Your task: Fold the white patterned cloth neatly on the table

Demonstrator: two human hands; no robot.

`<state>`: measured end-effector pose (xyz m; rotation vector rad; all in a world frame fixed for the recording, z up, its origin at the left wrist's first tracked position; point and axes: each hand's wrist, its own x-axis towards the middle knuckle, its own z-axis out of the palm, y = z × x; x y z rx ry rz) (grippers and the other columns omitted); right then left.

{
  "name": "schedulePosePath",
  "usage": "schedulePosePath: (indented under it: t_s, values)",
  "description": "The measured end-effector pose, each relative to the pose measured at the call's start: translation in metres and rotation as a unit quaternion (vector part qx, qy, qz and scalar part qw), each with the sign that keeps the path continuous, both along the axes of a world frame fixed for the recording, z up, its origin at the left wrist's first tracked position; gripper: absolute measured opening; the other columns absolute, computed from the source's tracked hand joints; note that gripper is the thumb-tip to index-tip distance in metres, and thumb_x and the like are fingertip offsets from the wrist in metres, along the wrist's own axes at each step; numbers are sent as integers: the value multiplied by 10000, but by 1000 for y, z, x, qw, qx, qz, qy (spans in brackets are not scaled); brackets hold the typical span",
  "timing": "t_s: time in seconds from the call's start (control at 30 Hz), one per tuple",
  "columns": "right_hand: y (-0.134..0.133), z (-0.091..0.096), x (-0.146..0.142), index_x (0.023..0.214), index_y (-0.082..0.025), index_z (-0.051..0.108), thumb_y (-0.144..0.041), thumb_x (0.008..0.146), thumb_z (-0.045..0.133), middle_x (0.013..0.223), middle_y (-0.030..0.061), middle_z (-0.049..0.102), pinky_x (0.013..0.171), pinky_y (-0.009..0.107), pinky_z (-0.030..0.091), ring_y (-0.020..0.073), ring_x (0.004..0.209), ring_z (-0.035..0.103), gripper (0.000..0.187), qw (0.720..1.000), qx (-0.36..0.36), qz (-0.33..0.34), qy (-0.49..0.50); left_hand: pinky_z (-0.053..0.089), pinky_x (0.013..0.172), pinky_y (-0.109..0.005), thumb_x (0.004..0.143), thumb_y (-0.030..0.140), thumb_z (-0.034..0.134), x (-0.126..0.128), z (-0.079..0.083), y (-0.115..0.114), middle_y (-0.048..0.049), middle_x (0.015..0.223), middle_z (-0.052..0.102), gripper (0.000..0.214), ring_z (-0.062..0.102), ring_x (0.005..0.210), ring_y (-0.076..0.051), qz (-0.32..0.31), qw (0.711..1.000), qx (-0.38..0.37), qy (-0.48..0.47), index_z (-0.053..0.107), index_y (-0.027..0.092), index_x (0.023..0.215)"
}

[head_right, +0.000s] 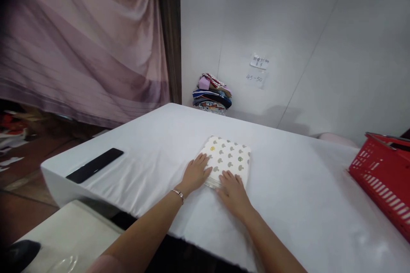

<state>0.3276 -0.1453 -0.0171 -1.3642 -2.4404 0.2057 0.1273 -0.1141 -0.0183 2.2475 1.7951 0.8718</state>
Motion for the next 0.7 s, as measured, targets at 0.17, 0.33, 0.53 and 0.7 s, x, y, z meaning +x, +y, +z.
schedulePosePath:
  t_s: [0.17, 0.33, 0.53, 0.7]
  values:
    - [26, 10, 11, 1314, -213, 459, -443, 900, 374, 1433, 110, 366, 1056, 520, 240, 273, 1349, 262, 481, 996, 7, -86, 29, 298, 1040, -449, 870, 333, 461, 0, 1, 1, -78, 1383, 444, 398, 321, 1322, -240, 1, 1000, 10, 4, 480, 255, 1260]
    - [35, -8, 12, 1295, -209, 483, -386, 912, 361, 1415, 108, 396, 1062, 517, 224, 270, 1342, 279, 440, 993, 17, -113, 2, 322, 1024, -448, 874, 331, 450, -2, -1, 3, -87, 1375, 454, 401, 333, 1316, -247, 2, 1000, 20, 20, 482, 240, 1263]
    - [35, -19, 15, 1247, -230, 532, -417, 904, 378, 1394, 90, 430, 1066, 517, 246, 253, 1335, 299, 420, 988, 34, -113, 97, 331, 1018, -450, 882, 326, 426, -3, -1, 2, -87, 1375, 453, 403, 338, 1314, -246, 2, 999, 24, 33, 481, 236, 1271]
    - [42, -28, 23, 1262, -178, 522, -436, 870, 420, 1462, 99, 312, 1024, 436, 368, 255, 1358, 244, 481, 939, 22, -184, 290, 319, 1034, -423, 887, 336, 412, -7, -6, -1, -73, 1370, 460, 384, 345, 1307, -228, 13, 999, 43, 6, 509, 228, 1242]
